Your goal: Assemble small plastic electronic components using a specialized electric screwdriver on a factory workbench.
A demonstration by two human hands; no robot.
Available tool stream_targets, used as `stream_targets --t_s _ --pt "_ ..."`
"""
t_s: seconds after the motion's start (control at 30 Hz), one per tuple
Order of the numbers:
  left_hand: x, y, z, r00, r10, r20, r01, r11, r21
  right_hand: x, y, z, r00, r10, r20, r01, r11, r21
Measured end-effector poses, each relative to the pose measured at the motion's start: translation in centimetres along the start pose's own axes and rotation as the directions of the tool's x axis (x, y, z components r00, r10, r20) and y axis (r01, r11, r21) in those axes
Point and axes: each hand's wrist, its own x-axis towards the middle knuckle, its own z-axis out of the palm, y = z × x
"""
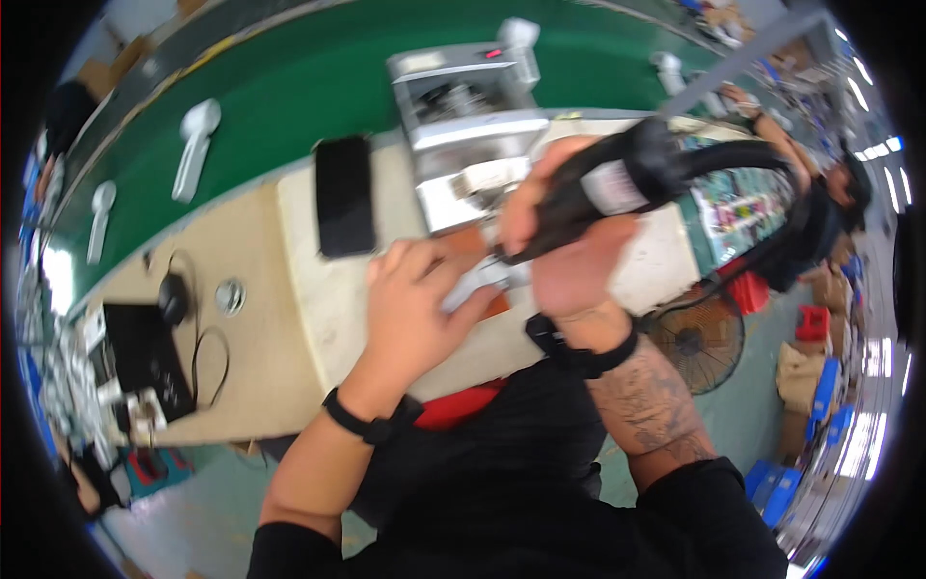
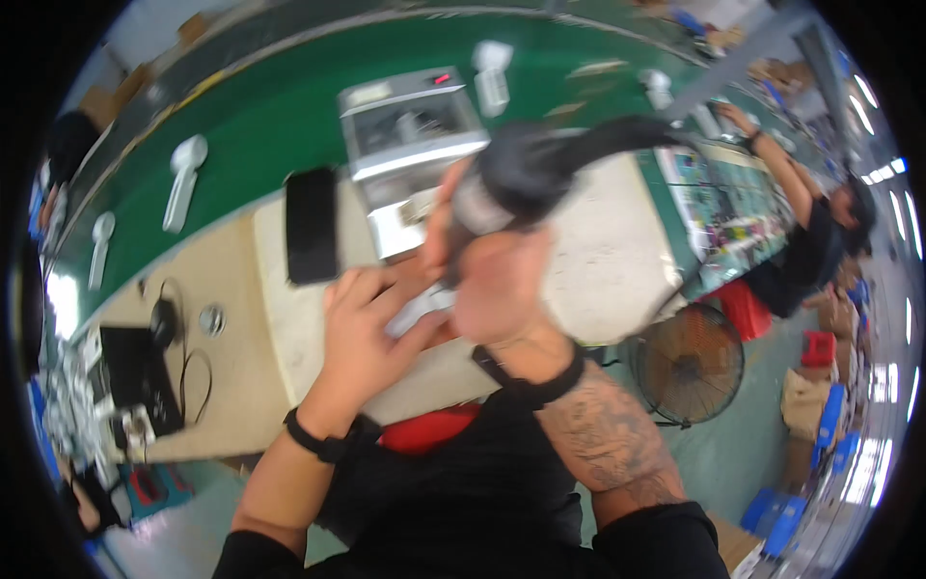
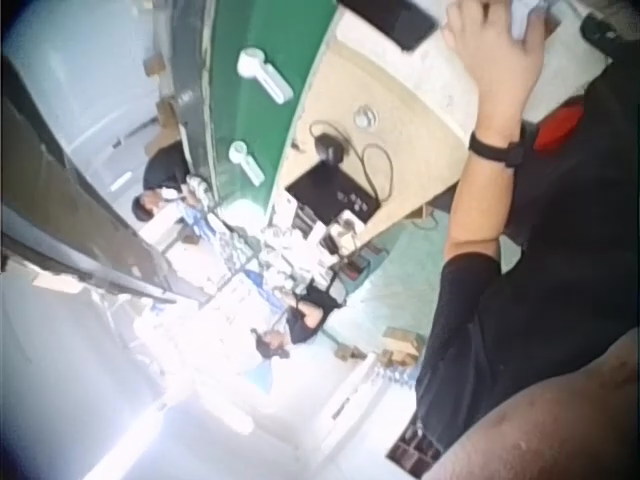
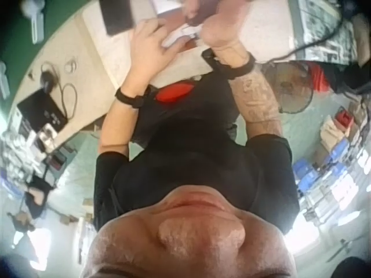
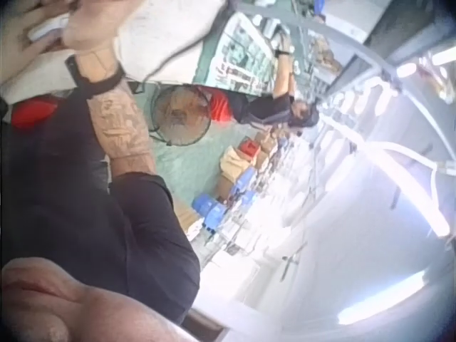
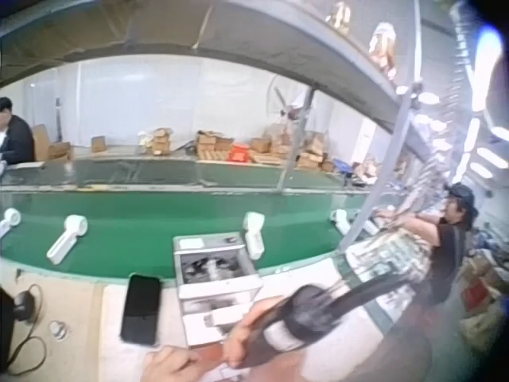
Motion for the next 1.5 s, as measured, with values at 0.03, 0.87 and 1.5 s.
stream_targets --t_s 0.03,0.87,1.5 --pt "0.3 0.4 0.2 1.0 0.012 -0.004 -0.012 1.0 0.006 -0.6 -0.3 0.4 0.993 0.108 -0.046 -0.1 0.986 0.135" --pt "-1.3 2.1 -1.4 0.998 0.042 -0.04 -0.04 0.998 0.054 5.0 -4.4 2.4 0.976 -0.201 -0.09 0.201 0.98 -0.007" --pt "-0.8 0.4 -0.2 1.0 0.014 -0.01 -0.014 0.999 0.031 0.3 -1.8 0.6 0.997 -0.041 -0.07 0.04 0.999 -0.023"
